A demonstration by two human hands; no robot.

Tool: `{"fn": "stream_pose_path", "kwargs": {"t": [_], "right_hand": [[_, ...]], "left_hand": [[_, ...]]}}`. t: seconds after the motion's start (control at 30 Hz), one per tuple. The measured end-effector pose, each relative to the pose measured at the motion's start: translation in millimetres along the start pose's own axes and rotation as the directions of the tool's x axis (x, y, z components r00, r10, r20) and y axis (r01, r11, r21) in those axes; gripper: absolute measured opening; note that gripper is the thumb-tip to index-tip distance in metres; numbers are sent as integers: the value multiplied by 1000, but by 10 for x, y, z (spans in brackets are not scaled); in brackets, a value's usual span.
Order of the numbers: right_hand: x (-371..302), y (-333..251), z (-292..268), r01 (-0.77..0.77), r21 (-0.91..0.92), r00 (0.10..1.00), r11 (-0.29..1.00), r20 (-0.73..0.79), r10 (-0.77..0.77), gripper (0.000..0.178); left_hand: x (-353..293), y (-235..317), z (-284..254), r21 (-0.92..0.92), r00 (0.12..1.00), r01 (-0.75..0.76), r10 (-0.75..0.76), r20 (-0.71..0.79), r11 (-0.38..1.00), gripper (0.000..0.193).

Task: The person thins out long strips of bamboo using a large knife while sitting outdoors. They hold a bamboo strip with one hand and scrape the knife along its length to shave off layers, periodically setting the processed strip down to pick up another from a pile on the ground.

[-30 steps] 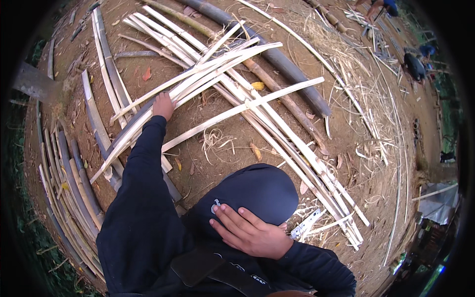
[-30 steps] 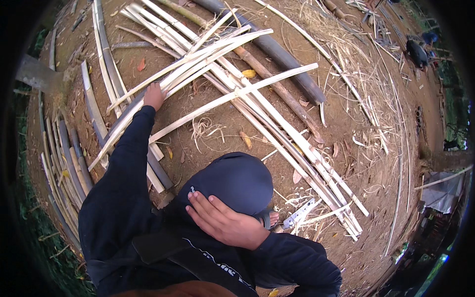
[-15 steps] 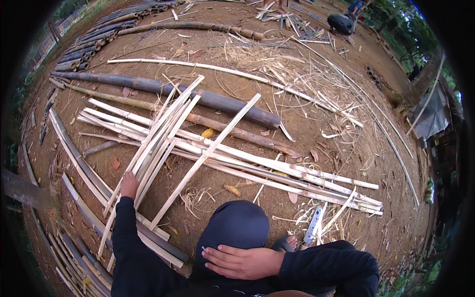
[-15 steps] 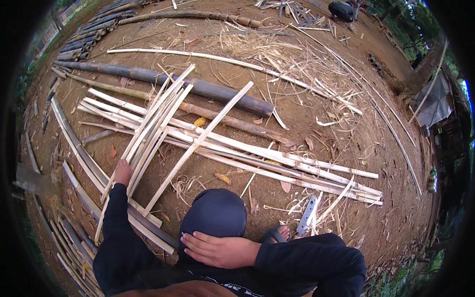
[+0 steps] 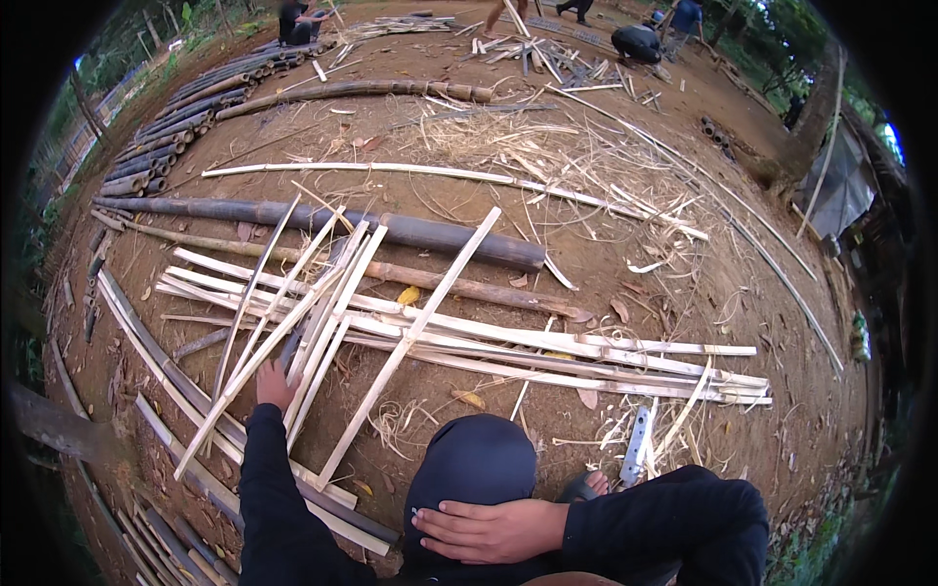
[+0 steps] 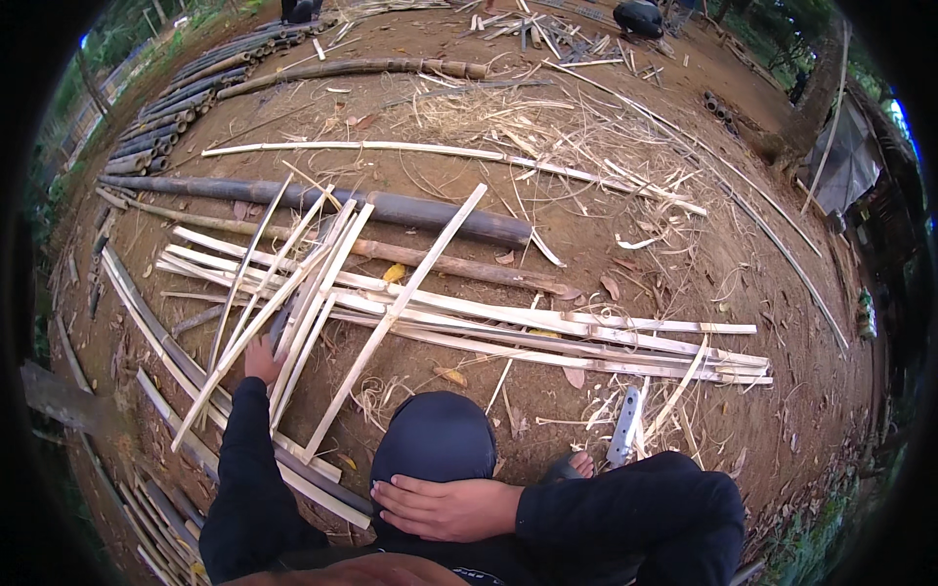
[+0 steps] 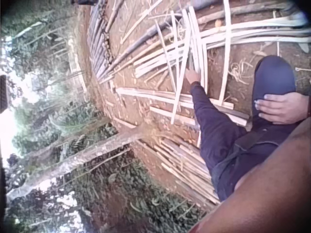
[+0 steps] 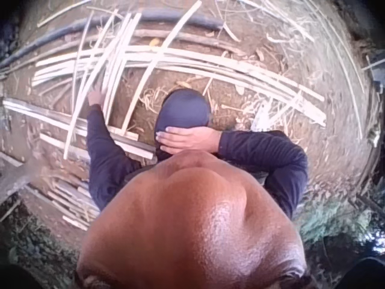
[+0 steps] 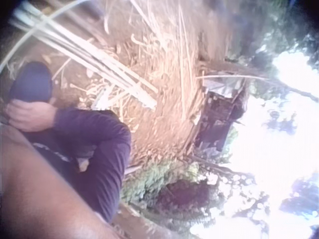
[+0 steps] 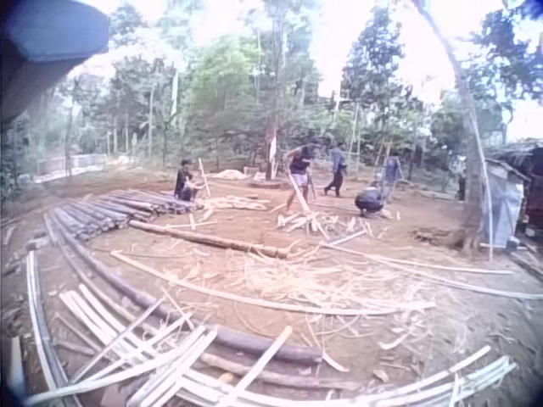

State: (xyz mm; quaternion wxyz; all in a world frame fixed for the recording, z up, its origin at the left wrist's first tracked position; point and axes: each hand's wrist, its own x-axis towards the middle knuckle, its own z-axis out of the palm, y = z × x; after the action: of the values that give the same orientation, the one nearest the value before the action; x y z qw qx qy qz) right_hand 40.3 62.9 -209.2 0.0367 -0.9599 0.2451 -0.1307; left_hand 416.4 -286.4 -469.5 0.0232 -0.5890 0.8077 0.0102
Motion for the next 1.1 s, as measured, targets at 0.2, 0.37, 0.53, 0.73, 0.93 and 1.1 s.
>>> {"fn": "stream_pose_path", "kwargs": {"t": [0.2, 0.37, 0.53, 0.73, 0.93, 1.1], "right_hand": [[-31, -22, -27, -4, 0, 1000, 1000, -30, 4, 49], [-74, -68, 2, -28, 26, 999, 999, -46, 29, 48], [-97, -81, 14, -43, 57, 998, 997, -46, 46, 52], [-108, -100, 10, -43, 61, 998, 997, -31, 45, 52], [-110, -81, 24, -34, 110, 997, 993, -59, 40, 53], [-149, -84, 12, -31, 91, 995, 995, -87, 39, 55]], "left_hand": [[-87, 178, 419, -83, 986, 140, -131, 101, 987, 67], [-49, 114, 660, -78, 979, 175, -165, 122, 981, 55], [-123, 219, 498, -98, 988, 44, -29, 151, 994, 47], [-85, 228, 620, -231, 991, 71, -41, 130, 970, 36], [-197, 350, 607, -372, 985, 171, -169, 39, 912, 38], [-432, 816, 217, -532, 980, 51, -146, -137, 845, 55]]}}
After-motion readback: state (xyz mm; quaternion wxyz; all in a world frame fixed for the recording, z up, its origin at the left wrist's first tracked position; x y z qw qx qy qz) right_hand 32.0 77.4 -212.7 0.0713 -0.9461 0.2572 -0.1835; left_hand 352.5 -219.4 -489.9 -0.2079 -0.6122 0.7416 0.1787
